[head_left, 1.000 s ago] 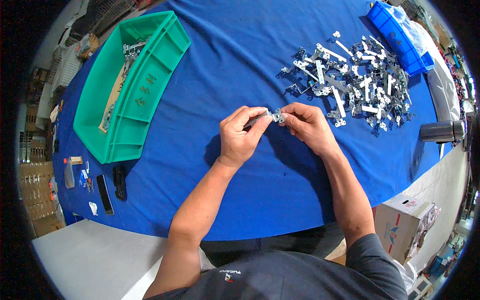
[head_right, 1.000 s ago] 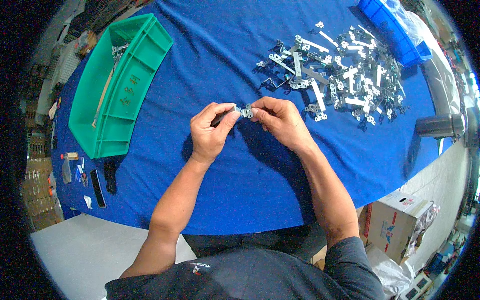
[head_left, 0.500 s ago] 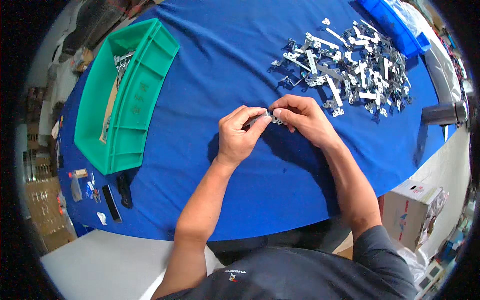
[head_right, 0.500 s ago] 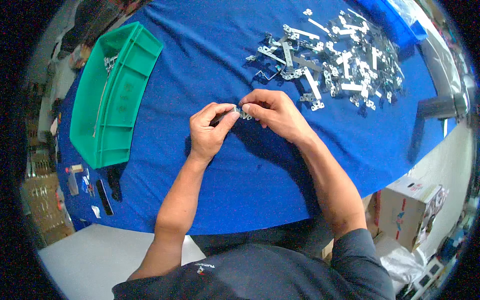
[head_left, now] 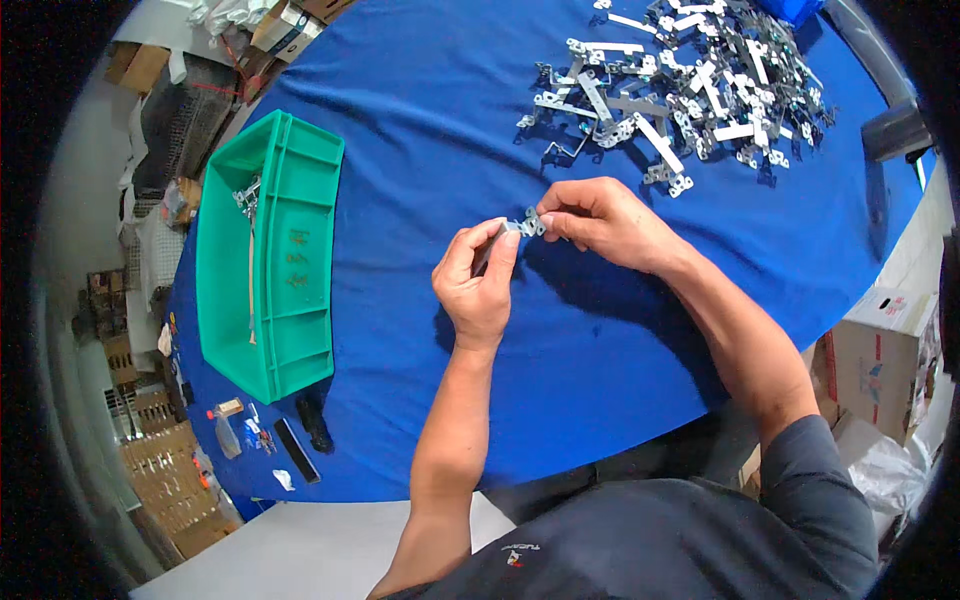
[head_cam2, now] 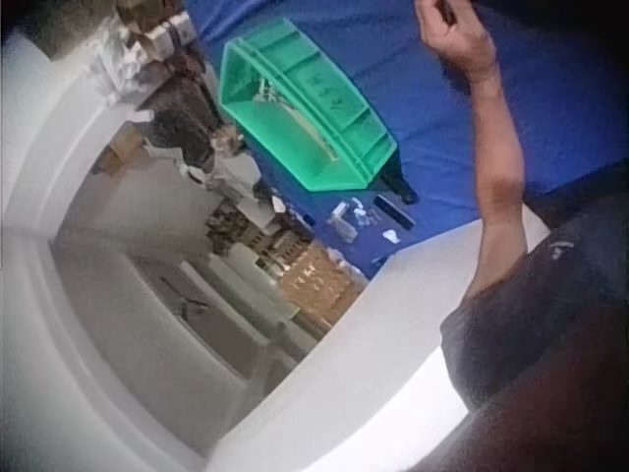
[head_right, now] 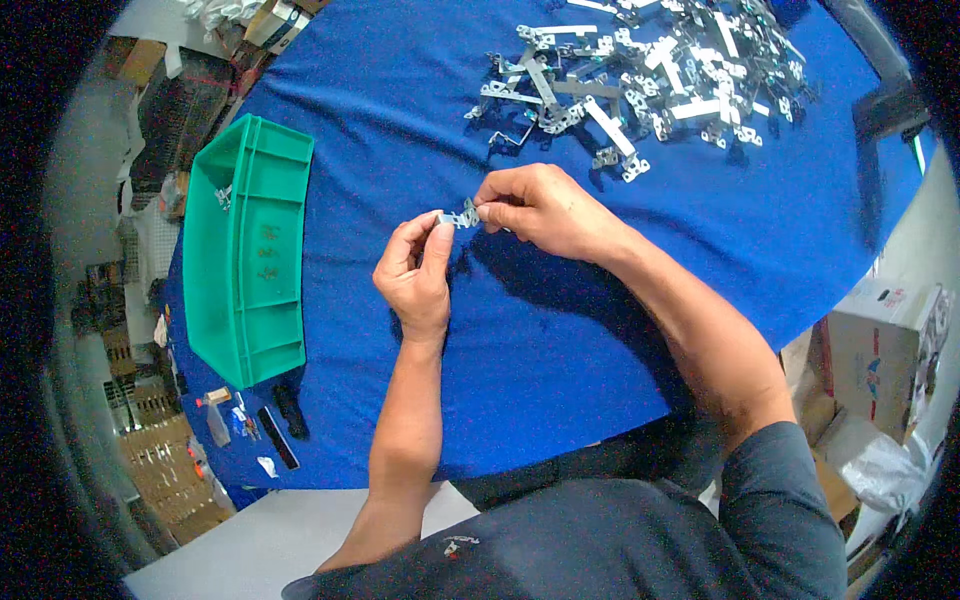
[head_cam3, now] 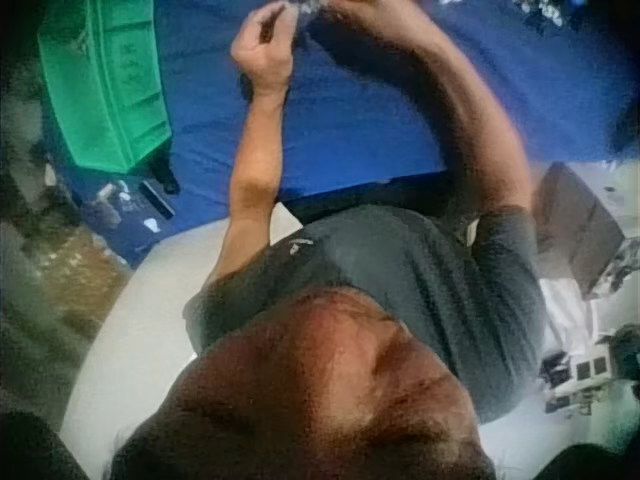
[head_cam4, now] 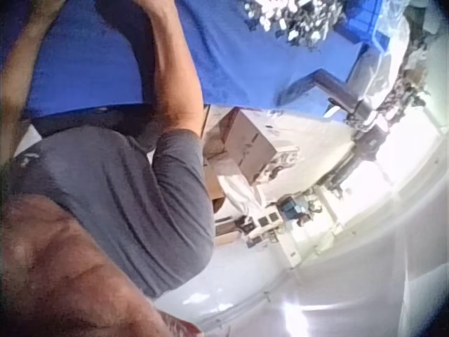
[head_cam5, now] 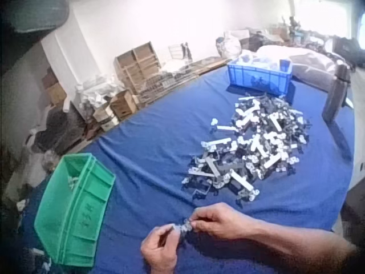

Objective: The person picks up a metal hinge and a small metal bracket from the table, joins the two components together by hand, and then places the assembled unit into a green plastic bin.

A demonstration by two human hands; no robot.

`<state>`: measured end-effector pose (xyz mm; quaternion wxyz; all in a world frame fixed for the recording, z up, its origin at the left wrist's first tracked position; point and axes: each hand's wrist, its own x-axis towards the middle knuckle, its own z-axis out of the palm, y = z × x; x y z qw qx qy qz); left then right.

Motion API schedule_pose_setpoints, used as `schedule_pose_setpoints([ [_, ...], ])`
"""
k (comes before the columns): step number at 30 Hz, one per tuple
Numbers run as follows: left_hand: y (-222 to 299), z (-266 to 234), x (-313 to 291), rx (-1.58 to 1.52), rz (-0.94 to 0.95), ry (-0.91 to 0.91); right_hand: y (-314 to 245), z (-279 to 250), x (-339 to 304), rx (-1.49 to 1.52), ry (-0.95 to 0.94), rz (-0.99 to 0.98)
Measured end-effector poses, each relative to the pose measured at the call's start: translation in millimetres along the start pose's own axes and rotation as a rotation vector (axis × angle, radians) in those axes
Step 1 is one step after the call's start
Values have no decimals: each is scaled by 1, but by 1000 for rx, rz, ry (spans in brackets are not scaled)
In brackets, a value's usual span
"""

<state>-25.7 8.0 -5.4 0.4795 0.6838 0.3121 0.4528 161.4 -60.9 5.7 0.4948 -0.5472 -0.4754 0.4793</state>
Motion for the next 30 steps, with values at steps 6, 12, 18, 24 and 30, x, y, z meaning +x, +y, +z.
schedule_pose_setpoints([
  [6, 2, -4, 1, -138, -163, -4, 1, 1, 0, -104, 22, -78],
  [12, -1, -2, 3, -131, -109, 10, -4, 2, 1, -79, 24, -41],
  [18, 0, -4, 1, -140, -116, -4, -7, 1, 1, -90, 36, -14],
  [24, 4, -5, 0, -152, -164, -34, -8, 2, -1, -129, 42, 8],
  [30, 1, -4, 1, -98, -86, -33, -10, 3, -1, -159, 36, -44],
])
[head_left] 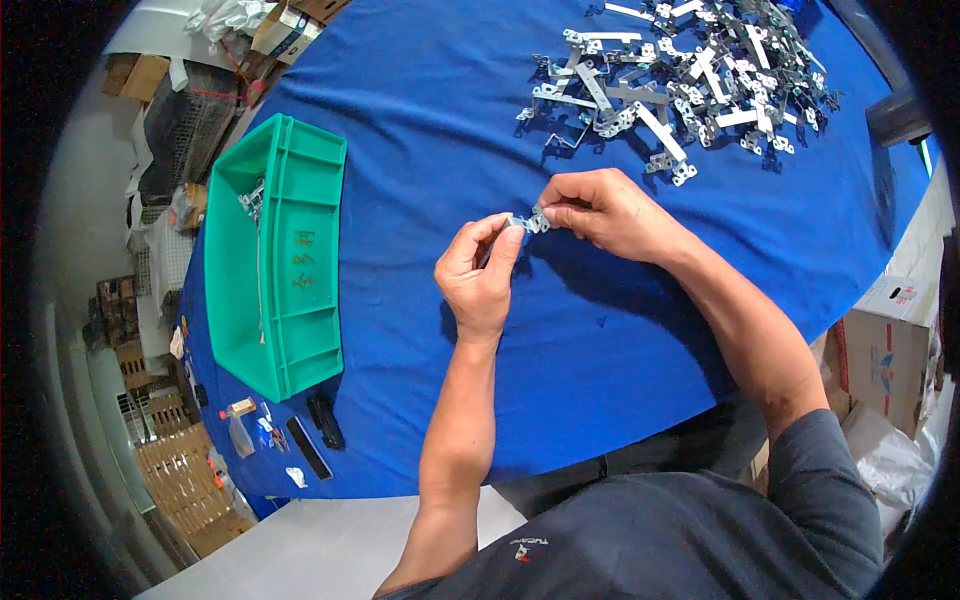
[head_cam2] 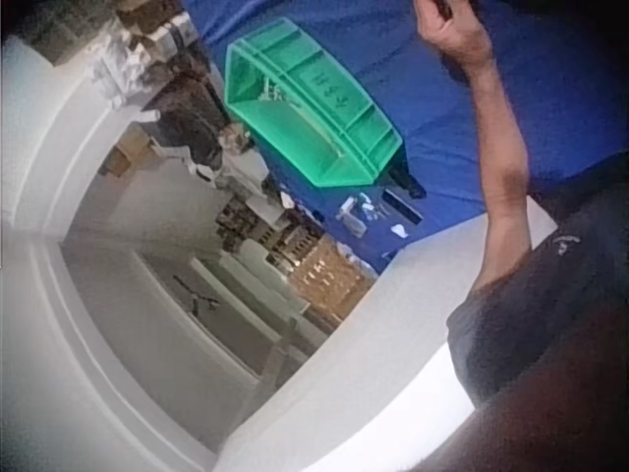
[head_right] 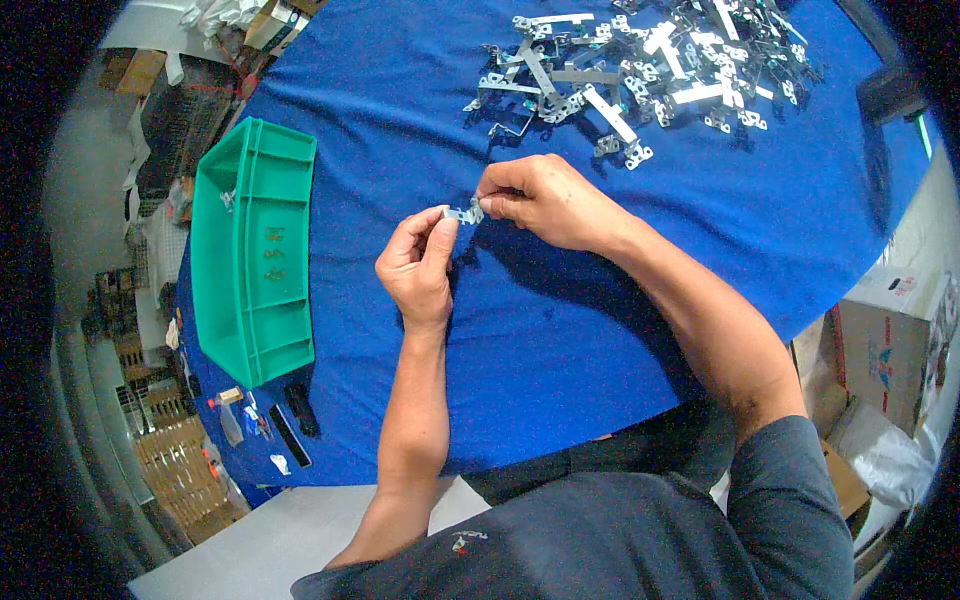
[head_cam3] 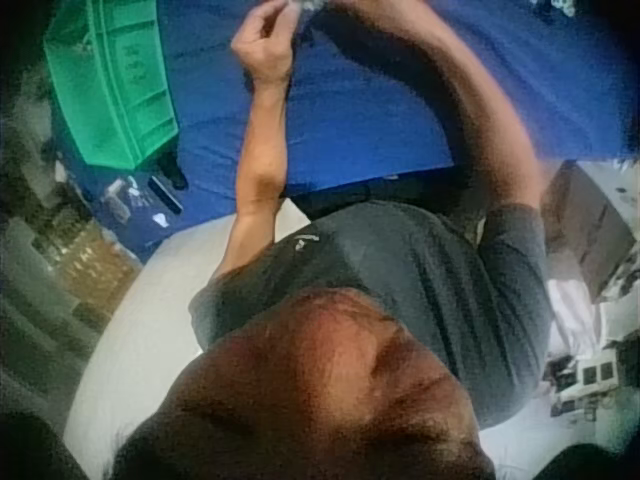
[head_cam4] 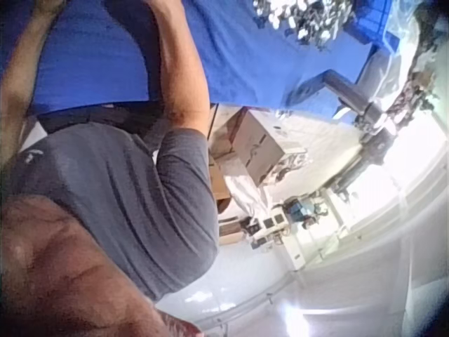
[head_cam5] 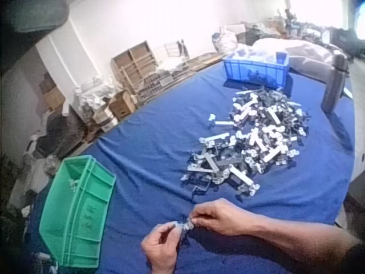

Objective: The person picks up a metal hinge and a small metal bracket from the table, joins the two components together by hand, and then places the assembled unit into a green plastic bin.

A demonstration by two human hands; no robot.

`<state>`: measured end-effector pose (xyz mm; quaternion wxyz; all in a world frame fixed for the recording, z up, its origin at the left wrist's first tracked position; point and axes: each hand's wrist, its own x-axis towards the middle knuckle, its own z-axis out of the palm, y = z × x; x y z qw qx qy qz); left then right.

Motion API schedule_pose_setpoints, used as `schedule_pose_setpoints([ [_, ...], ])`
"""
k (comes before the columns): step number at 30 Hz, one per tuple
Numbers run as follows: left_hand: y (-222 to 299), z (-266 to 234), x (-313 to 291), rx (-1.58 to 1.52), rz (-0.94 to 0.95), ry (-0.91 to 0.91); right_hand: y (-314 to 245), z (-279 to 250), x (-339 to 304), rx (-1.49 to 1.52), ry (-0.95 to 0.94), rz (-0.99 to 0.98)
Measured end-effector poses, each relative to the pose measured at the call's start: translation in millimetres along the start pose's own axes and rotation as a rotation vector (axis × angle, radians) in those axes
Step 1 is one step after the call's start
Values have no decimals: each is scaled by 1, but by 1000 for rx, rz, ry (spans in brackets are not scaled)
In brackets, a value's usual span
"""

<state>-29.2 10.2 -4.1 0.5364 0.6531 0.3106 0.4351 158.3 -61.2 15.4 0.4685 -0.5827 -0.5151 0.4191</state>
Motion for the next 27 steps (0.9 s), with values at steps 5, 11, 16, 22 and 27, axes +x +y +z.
schedule_pose_setpoints([
  [5, 1, -1, 1, 2, -58, -31, 3, 0, 0, -31, 15, 4],
  [11, -6, -3, 1, 9, 13, -24, 5, 5, 0, -41, 28, -60],
  [16, -1, 0, 1, -7, -6, 15, 10, 7, 1, -97, 56, -163],
  [22, -2, -3, 1, -24, -37, 7, 7, 6, 1, -134, 76, -230],
  [27, -2, -1, 0, -3, -27, -30, 5, 2, 0, 99, -6, -60],
])
